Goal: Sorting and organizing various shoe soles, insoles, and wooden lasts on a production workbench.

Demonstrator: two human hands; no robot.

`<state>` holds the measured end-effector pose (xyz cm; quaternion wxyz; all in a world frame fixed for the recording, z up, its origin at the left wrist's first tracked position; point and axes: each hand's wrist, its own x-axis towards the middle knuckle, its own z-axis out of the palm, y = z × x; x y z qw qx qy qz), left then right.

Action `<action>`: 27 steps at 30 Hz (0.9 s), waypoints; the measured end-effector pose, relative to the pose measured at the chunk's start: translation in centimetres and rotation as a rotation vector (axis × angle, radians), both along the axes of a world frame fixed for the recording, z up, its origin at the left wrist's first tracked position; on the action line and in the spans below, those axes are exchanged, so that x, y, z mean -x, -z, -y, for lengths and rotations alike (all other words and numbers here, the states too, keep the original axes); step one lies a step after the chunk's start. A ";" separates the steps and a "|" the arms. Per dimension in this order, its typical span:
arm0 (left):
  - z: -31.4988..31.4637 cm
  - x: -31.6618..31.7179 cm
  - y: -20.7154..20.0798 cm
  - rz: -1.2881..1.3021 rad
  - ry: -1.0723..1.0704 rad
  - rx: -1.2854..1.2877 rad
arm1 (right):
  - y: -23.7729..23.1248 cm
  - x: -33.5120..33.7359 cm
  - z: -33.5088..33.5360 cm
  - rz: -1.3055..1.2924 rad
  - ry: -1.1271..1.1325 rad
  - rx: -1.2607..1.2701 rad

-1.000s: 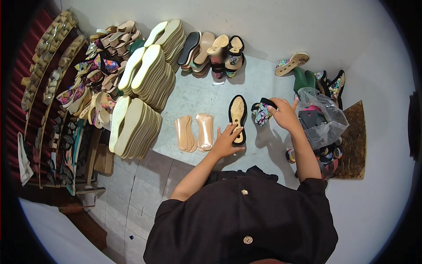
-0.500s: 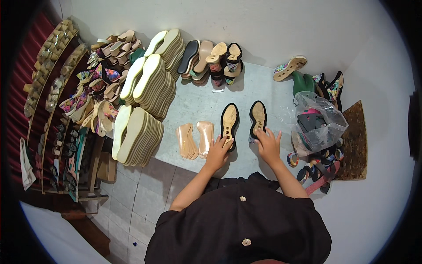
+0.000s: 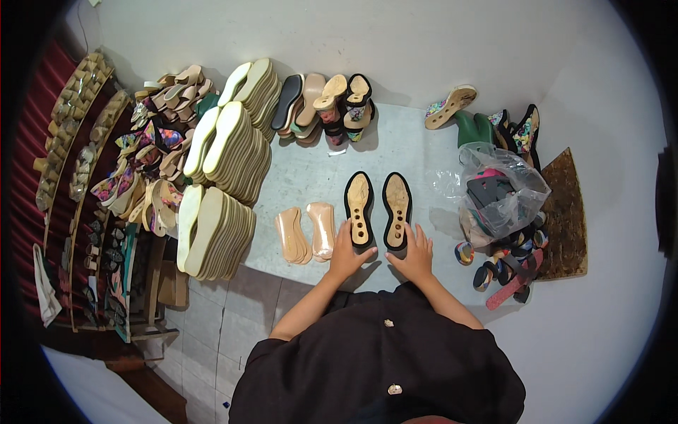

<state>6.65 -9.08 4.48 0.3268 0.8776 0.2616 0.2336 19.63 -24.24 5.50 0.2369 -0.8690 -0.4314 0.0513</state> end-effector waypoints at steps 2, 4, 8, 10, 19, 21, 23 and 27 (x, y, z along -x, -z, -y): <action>-0.1 -0.1 0.7 0.053 0.015 0.287 | 0.8 0.3 -0.5 -0.180 0.165 -0.141; -0.2 0.1 1.3 0.002 0.034 0.244 | 0.6 0.4 -0.9 -0.237 0.123 -0.100; 0.8 -0.3 1.2 -0.002 0.040 0.292 | 2.4 0.8 -1.5 -0.352 0.058 -0.162; 1.2 -0.6 1.5 0.036 0.029 0.283 | 3.4 0.4 -1.8 -0.416 0.026 -0.281; 0.7 -0.5 1.1 -0.113 0.335 0.604 | 2.8 -6.1 -1.1 -0.422 -0.098 -0.229; 1.0 -1.3 1.6 -0.107 0.412 0.694 | 1.7 -8.1 -1.0 -0.288 -0.094 -0.184; 0.9 -2.3 -0.6 -0.246 0.531 0.978 | -0.2 -9.4 -0.9 -0.228 -0.106 -0.084; -2.5 -4.5 -4.5 -0.623 0.678 0.753 | -2.0 -8.0 -0.2 -0.171 -0.087 -0.054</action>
